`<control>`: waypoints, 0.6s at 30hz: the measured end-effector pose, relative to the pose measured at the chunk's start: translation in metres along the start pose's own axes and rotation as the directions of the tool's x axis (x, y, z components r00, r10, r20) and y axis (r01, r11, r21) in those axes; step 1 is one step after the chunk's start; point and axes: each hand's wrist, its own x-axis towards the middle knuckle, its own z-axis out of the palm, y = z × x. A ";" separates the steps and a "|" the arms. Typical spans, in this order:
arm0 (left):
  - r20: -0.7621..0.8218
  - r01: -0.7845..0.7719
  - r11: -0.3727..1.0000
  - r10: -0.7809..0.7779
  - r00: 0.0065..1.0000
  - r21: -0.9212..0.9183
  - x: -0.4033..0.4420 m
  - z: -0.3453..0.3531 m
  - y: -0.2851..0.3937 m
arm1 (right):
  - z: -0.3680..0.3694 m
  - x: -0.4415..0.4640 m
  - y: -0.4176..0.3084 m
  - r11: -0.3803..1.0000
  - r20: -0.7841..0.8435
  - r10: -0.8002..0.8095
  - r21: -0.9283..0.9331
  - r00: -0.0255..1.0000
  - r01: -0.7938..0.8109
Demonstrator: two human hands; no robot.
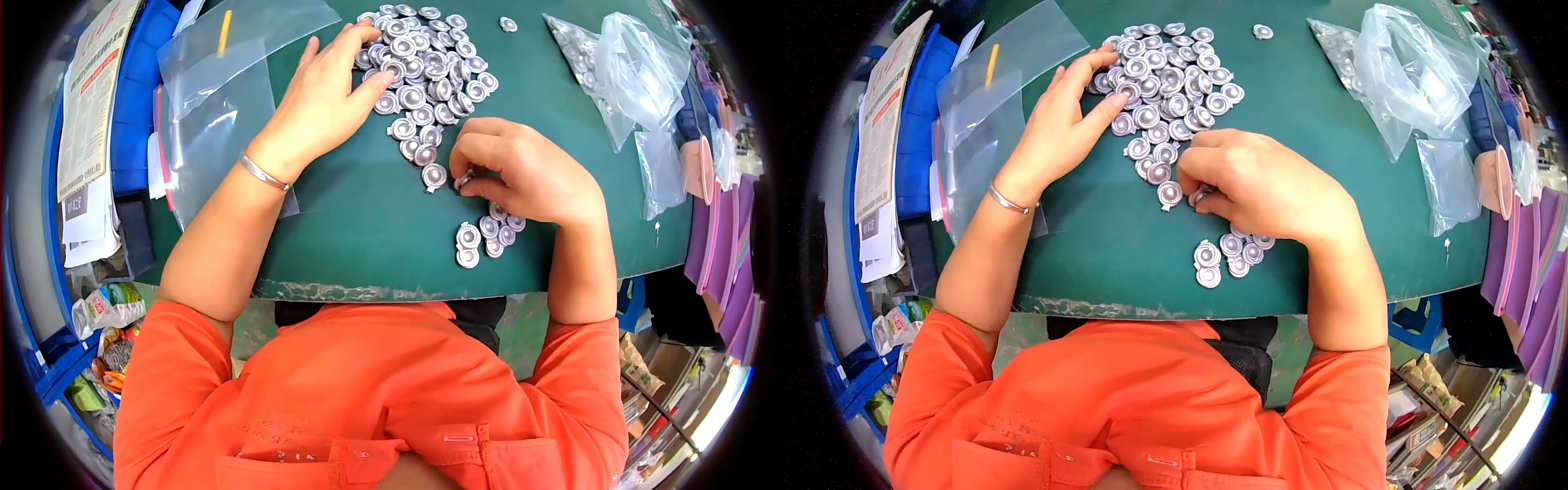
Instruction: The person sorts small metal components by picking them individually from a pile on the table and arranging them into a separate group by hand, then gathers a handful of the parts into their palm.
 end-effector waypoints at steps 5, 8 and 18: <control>-0.025 0.001 1.000 0.000 1.000 0.025 0.000 0.003 -0.005 | -0.014 -0.004 0.004 1.000 0.043 0.000 -0.008 0.999 0.000; -0.009 0.028 0.999 -0.028 1.000 0.021 0.000 0.002 -0.002 | -0.024 -0.009 0.009 1.000 -0.105 0.020 -0.008 0.994 -0.020; 0.008 0.051 0.999 -0.051 0.999 0.007 0.000 0.001 0.001 | -0.030 -0.014 0.000 0.978 0.206 0.008 0.201 0.979 -0.051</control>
